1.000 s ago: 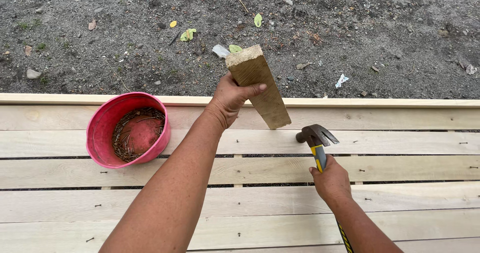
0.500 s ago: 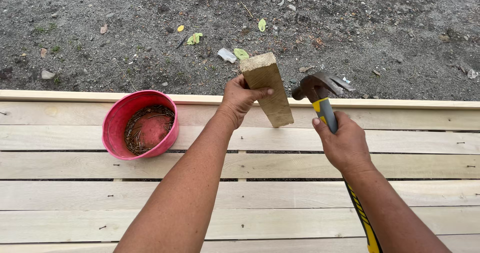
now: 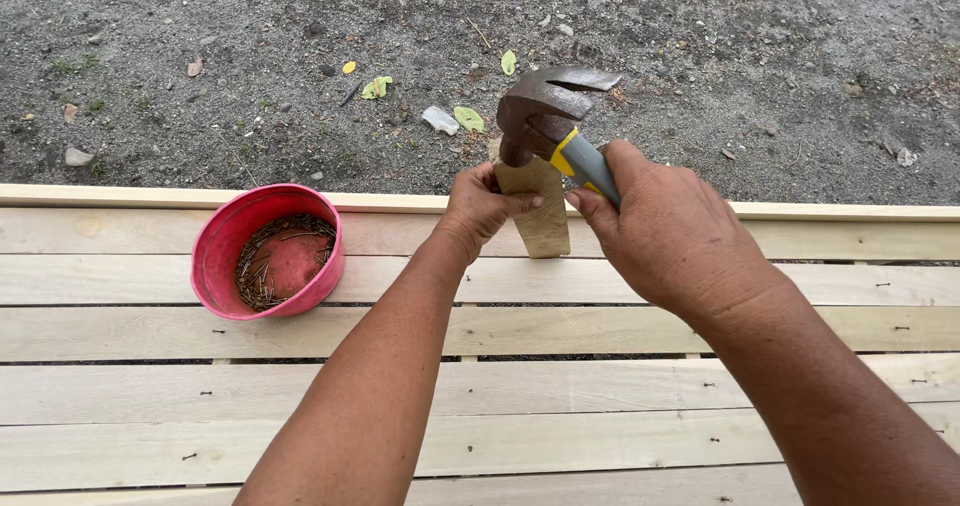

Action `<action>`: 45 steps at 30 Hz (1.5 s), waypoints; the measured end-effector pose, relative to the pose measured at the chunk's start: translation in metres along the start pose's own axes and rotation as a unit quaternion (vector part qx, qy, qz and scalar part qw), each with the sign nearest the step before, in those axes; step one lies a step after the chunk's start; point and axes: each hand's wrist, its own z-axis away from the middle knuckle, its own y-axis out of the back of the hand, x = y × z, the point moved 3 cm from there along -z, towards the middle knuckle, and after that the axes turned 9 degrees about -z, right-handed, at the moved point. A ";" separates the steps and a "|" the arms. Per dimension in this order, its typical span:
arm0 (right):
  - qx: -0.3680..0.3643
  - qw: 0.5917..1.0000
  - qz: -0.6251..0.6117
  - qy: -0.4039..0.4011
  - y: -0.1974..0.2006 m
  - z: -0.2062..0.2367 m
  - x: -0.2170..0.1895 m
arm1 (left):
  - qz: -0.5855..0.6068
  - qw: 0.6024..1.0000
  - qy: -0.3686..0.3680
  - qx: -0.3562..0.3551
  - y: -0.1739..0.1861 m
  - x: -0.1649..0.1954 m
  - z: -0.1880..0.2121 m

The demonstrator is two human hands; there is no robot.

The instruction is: The person uses a hammer claw to pull nails out of a slatted wooden frame, holding a wood block for leverage while working along the boards, and drops the removed nails into a pink bucket. They reposition repeatedly along the frame to extract more nails.

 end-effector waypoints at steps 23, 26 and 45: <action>-0.016 0.993 -0.096 -0.069 -0.058 0.017 0.034 | -0.041 0.998 0.013 -0.048 0.008 -0.018 -0.005; 0.015 0.982 -0.181 -0.046 -0.088 0.037 0.062 | 0.008 0.997 0.039 -0.067 0.010 -0.020 -0.009; -0.136 0.969 -0.101 -0.182 -0.252 0.025 0.102 | -0.230 0.970 -0.012 -0.071 -0.001 0.019 0.011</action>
